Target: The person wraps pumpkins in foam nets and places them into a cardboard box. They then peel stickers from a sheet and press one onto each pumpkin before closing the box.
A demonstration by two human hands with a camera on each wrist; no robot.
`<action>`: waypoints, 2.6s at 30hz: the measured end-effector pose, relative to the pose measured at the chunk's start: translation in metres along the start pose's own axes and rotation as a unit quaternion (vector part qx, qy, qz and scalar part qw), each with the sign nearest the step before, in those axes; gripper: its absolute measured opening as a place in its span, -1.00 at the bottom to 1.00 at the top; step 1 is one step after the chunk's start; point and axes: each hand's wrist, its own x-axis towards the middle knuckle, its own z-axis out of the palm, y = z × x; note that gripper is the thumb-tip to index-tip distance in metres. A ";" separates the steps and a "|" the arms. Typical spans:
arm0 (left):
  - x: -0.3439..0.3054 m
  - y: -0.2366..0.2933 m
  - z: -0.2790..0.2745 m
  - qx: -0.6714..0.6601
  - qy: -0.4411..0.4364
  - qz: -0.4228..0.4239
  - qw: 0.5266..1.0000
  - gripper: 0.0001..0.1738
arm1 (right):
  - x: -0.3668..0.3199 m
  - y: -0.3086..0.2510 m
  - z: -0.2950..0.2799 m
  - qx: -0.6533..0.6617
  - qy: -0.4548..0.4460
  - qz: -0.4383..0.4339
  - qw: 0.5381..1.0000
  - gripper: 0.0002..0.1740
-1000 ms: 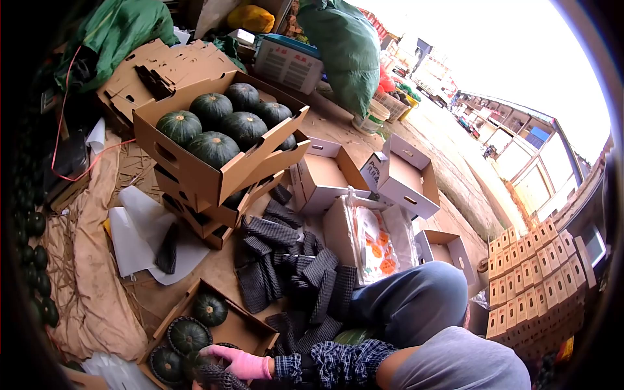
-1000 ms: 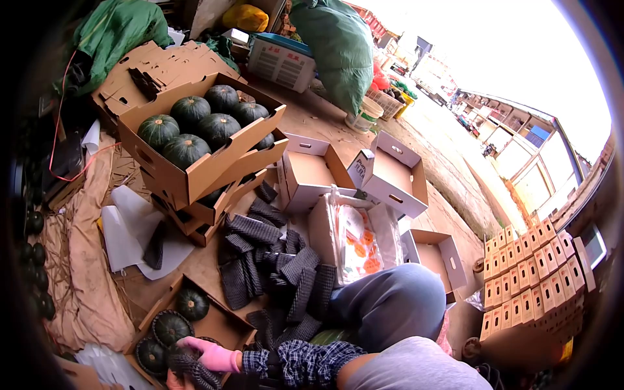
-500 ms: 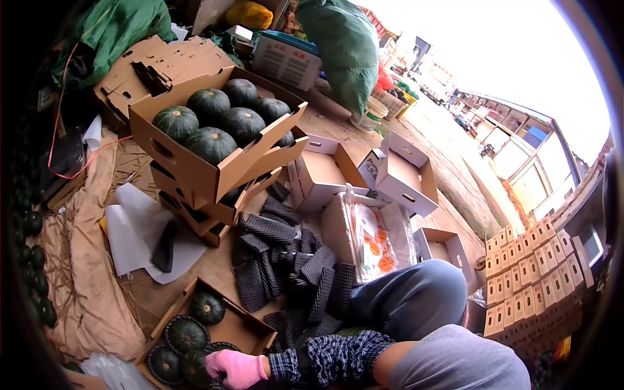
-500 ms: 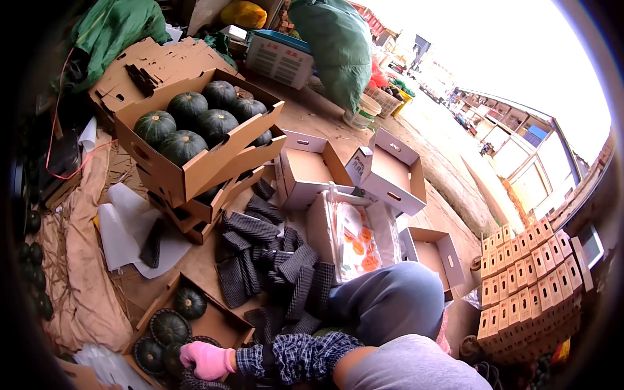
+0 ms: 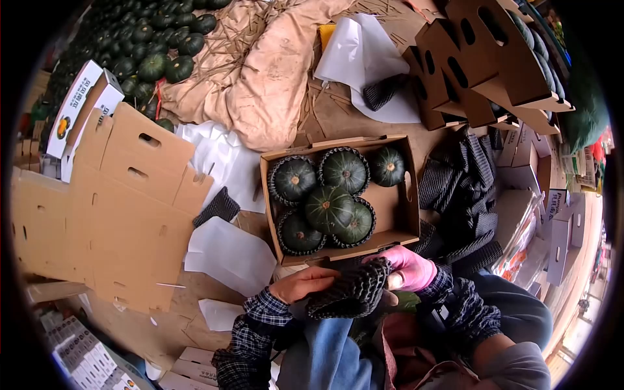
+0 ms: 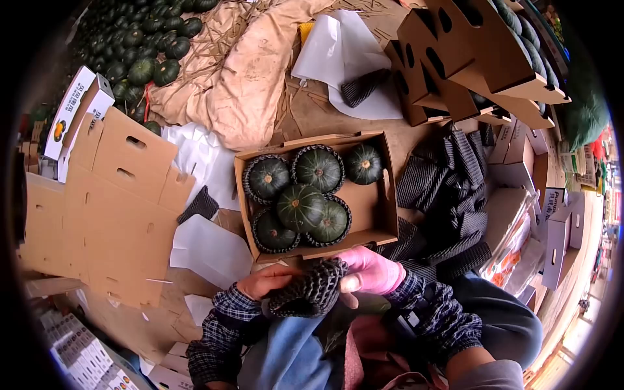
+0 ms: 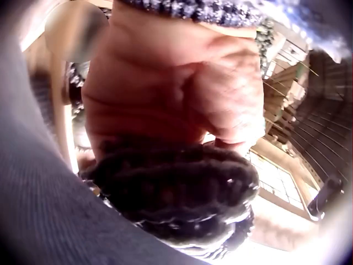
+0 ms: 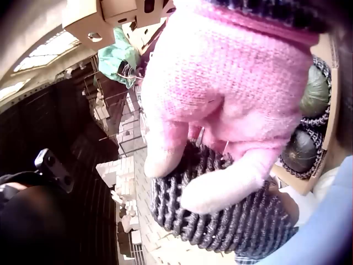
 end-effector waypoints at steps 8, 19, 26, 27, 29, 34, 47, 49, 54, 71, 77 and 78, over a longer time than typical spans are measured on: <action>0.080 0.000 -0.049 0.402 0.471 0.299 0.726 -0.72 | 0.099 0.021 -0.035 -0.589 0.454 -0.009 0.669 -0.77; 0.111 -0.015 -0.025 0.359 0.369 0.321 0.795 -0.77 | 0.030 0.053 -0.098 -0.345 0.383 -0.192 0.835 -0.82; 0.132 -0.021 -0.038 0.252 0.422 0.316 0.812 -0.77 | 0.050 0.059 -0.136 -0.028 0.409 -0.098 0.907 -0.78; 0.131 -0.022 -0.044 0.261 0.423 0.286 0.819 -0.76 | 0.051 0.061 -0.145 -0.034 0.414 -0.073 0.907 -0.77; 0.126 -0.025 -0.058 0.359 0.446 0.235 0.786 -0.78 | 0.049 0.060 -0.162 -0.369 0.405 -0.071 0.834 -0.65; 0.115 -0.008 -0.024 0.503 0.464 0.312 0.659 -0.91 | 0.048 0.056 -0.126 -0.462 0.582 0.068 0.666 -0.59; 0.085 0.030 -0.009 0.587 0.232 0.193 0.751 -0.22 | 0.037 0.036 -0.046 -0.688 0.457 0.005 0.564 -0.54; 0.087 0.026 -0.019 0.606 0.230 0.219 0.730 -0.09 | 0.040 0.034 -0.052 -0.693 0.454 0.032 0.559 -0.63; 0.085 0.018 -0.026 0.556 0.222 0.225 0.769 0.07 | 0.040 0.036 -0.066 -0.672 0.460 -0.002 0.581 -0.74; 0.070 0.018 0.034 0.130 -0.058 0.193 0.971 0.08 | -0.010 -0.011 -0.032 -0.257 0.434 -0.094 0.858 0.43; 0.145 0.002 0.007 0.854 0.063 0.165 0.489 -0.64 | -0.010 -0.010 -0.066 -0.627 0.369 -0.173 0.664 0.16; 0.167 -0.028 -0.015 0.839 0.085 0.231 0.486 -0.56 | -0.005 -0.013 -0.065 -0.681 0.353 -0.132 0.628 0.10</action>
